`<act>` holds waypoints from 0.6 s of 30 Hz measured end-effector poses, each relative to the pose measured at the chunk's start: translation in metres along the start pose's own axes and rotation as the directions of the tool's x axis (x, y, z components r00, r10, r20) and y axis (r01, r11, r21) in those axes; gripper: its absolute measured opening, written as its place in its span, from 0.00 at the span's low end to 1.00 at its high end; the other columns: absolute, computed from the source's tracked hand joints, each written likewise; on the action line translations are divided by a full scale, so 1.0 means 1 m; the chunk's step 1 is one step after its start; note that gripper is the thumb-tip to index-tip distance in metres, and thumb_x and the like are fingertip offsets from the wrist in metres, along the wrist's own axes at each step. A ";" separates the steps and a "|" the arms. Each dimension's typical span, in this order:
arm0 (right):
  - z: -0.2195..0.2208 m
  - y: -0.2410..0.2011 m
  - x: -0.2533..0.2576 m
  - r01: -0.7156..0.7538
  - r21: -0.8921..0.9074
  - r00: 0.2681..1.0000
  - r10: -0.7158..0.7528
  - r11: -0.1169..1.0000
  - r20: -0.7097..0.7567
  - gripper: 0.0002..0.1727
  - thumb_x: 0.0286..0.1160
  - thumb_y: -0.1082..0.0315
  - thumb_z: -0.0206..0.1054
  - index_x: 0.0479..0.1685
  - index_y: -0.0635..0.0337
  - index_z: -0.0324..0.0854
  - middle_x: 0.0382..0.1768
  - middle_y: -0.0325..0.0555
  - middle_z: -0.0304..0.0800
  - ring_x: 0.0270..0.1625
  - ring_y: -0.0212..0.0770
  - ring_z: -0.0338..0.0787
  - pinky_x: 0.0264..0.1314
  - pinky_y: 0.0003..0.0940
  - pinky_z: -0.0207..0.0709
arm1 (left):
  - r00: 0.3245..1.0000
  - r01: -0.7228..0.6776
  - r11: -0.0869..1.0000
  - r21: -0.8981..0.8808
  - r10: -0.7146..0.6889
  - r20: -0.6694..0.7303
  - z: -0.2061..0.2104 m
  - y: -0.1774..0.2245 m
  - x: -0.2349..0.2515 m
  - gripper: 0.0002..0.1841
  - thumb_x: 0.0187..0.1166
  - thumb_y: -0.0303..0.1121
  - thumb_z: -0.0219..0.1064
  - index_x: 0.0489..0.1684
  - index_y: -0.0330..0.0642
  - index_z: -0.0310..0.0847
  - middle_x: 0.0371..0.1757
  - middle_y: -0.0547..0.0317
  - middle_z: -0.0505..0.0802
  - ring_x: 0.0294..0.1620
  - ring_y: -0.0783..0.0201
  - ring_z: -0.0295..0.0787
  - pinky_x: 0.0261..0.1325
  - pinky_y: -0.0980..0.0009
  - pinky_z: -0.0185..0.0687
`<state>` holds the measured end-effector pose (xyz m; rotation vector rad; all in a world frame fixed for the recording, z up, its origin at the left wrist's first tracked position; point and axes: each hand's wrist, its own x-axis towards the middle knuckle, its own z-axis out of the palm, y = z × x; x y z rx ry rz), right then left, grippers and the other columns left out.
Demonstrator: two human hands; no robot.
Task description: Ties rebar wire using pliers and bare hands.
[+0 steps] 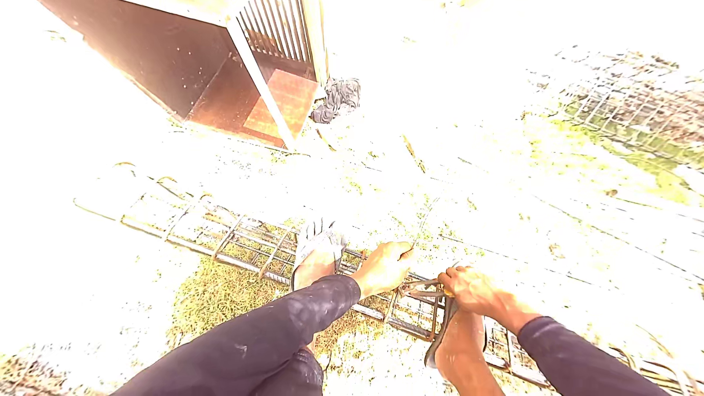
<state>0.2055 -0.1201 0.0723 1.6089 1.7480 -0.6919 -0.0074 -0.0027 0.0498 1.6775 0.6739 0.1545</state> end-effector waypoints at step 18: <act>0.026 0.035 0.033 0.099 0.070 0.990 -0.092 0.993 -0.105 0.19 0.73 0.70 0.65 0.64 0.56 0.82 0.58 0.58 0.89 0.65 0.62 0.87 0.67 0.62 0.77 | 1.000 0.017 0.999 0.046 -0.018 0.008 -0.001 0.005 0.002 0.23 0.94 0.48 0.49 0.56 0.40 0.86 0.45 0.50 0.93 0.43 0.58 0.94 0.52 0.55 0.90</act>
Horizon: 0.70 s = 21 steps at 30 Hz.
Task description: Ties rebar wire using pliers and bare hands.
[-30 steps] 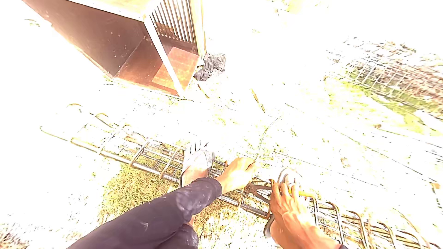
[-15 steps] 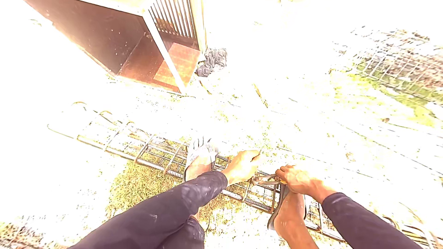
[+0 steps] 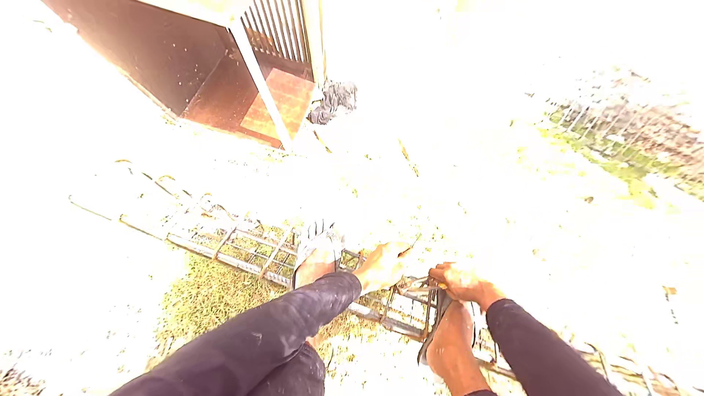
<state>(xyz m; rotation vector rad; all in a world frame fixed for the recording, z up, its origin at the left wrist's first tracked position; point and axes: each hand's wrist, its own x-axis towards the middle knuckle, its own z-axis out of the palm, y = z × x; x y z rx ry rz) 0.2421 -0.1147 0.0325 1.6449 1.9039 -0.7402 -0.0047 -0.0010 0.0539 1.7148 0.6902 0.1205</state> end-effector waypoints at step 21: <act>-0.015 -0.106 -0.064 -0.437 0.130 0.875 0.387 0.890 0.292 0.23 0.86 0.54 0.58 0.64 0.64 0.83 0.59 0.70 0.88 0.66 0.71 0.87 0.64 0.69 0.79 | 0.980 -0.141 0.938 0.317 0.086 0.182 -0.009 -0.009 -0.011 0.20 0.87 0.33 0.51 0.71 0.45 0.82 0.64 0.47 0.91 0.68 0.49 0.87 0.72 0.45 0.78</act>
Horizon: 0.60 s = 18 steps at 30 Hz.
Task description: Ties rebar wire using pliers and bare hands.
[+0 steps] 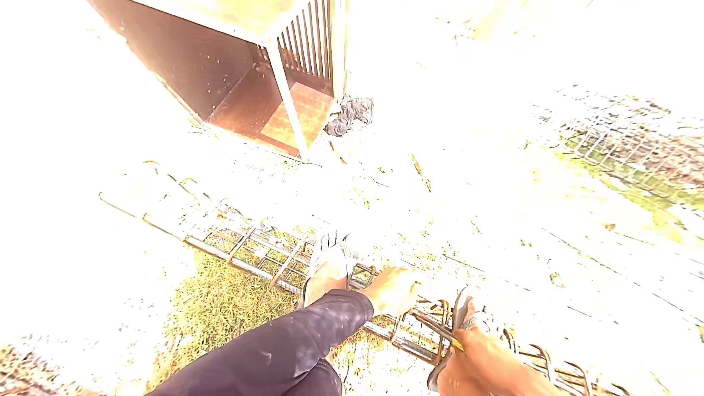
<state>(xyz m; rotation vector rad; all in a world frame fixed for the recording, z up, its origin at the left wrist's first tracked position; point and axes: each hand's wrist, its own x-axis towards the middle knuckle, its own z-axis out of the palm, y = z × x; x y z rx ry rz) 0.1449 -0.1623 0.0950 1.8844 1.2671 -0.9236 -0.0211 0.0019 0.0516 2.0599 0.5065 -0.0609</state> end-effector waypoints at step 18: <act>-0.016 0.023 0.006 -0.117 0.924 0.850 -0.446 0.363 0.282 0.10 0.77 0.65 0.56 0.29 0.55 0.78 0.25 0.47 0.91 0.23 0.39 0.90 0.24 0.32 0.84 | 0.968 -0.228 0.860 0.456 0.149 0.202 0.063 0.008 -0.003 0.33 0.75 0.38 0.72 0.81 0.41 0.68 0.77 0.42 0.80 0.81 0.40 0.73 0.72 0.40 0.76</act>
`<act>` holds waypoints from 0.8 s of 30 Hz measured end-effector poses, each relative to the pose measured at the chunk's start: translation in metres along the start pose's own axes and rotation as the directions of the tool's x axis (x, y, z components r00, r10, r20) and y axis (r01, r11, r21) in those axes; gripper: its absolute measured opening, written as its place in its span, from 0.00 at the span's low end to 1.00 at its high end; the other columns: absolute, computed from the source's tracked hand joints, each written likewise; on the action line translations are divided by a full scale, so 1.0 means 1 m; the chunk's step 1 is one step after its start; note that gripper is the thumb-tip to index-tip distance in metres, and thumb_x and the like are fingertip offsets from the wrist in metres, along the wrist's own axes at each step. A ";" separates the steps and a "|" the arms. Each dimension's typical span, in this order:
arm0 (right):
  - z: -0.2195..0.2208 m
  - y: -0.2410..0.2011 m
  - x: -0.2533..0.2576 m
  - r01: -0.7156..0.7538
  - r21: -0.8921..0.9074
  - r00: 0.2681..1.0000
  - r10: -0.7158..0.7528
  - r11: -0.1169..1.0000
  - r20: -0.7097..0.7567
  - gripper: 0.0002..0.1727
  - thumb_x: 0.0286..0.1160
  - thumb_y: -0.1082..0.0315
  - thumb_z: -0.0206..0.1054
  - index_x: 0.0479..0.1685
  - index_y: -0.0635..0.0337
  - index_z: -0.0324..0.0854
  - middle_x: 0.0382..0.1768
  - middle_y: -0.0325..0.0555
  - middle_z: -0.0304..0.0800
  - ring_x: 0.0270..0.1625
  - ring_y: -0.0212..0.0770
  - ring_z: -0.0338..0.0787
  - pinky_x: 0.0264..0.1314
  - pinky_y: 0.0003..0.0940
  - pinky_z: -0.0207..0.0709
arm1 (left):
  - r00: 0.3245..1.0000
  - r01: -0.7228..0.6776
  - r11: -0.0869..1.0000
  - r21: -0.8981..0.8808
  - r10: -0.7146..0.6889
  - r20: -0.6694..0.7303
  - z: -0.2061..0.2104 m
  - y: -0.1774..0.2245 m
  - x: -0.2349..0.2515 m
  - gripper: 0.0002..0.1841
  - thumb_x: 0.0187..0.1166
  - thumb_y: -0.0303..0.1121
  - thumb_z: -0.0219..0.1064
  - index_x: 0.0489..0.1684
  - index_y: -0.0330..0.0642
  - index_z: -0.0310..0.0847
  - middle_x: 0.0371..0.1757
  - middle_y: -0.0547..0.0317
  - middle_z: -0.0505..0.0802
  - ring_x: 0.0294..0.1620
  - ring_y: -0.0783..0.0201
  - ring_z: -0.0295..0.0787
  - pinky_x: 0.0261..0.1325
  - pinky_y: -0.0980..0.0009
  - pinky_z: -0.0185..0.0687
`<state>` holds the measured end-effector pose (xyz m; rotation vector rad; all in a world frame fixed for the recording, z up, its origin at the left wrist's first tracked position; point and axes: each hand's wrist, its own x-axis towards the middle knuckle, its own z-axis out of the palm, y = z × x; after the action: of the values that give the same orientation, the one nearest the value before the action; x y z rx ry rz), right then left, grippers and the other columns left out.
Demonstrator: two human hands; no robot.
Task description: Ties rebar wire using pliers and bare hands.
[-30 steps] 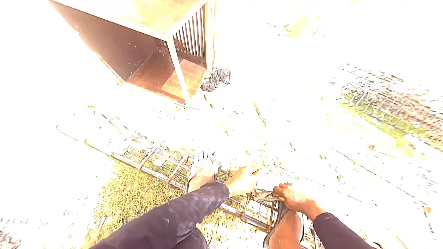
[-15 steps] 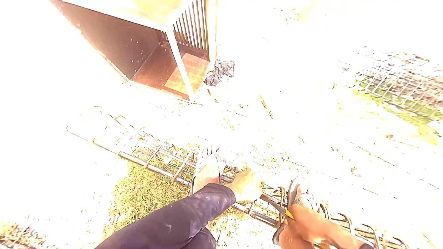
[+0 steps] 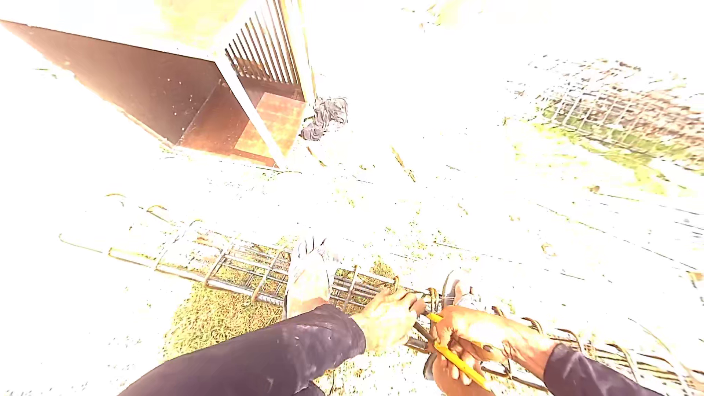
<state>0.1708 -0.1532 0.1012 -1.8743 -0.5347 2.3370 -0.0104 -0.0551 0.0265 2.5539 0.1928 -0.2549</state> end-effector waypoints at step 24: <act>0.054 -0.076 -0.041 -0.470 -0.877 0.866 -0.139 0.099 -0.480 0.11 0.74 0.65 0.68 0.44 0.64 0.86 0.45 0.60 0.89 0.52 0.62 0.90 0.50 0.62 0.80 | 0.998 0.039 0.981 -0.188 -0.030 0.050 -0.028 0.006 0.034 0.20 0.71 0.35 0.72 0.63 0.42 0.83 0.49 0.45 0.92 0.59 0.43 0.87 0.57 0.41 0.80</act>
<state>0.1178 -0.1057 0.1744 -2.9352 -2.4186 1.2759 0.0278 -0.0421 0.0452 2.3557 0.2320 -0.2946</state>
